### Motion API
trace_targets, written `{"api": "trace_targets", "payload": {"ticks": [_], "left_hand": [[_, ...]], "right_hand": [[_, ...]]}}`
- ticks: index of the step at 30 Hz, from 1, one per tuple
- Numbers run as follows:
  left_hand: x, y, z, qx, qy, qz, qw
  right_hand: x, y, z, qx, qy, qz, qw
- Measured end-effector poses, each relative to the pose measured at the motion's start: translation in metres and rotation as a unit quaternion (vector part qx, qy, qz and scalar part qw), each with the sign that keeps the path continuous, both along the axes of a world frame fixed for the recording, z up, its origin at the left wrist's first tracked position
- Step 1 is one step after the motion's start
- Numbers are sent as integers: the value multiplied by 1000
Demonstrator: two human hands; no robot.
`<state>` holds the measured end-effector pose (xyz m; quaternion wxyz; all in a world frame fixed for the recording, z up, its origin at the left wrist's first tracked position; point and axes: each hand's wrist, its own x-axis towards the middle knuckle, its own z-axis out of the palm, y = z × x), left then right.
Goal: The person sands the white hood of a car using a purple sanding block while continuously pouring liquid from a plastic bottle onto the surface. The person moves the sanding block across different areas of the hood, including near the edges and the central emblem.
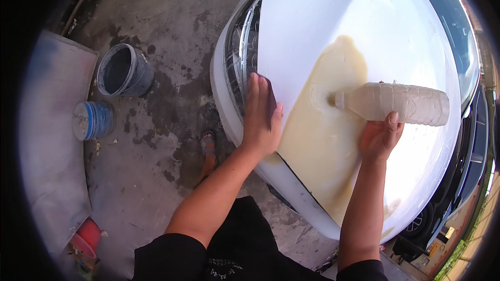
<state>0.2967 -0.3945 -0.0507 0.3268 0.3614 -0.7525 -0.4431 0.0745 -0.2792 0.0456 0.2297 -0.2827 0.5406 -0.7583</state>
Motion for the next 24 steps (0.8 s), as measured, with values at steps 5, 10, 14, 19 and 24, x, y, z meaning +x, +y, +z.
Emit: {"api": "trace_targets", "payload": {"ticks": [5, 10, 14, 19, 24], "left_hand": [[45, 82, 1, 21, -12, -39, 999], [-25, -51, 8, -102, -73, 21, 992], [-16, -37, 2, -149, -81, -6, 985], [60, 101, -20, -28, 14, -65, 997], [87, 142, -6, 54, 35, -97, 993]], "right_hand": [[3, -7, 8, -14, -10, -14, 1000], [0, -1, -1, 4, 11, -3, 1000], [-7, 2, -6, -3, 10, -13, 1000], [-1, -2, -2, 4, 12, -14, 1000], [-6, 0, 0, 2, 15, -5, 1000]]}}
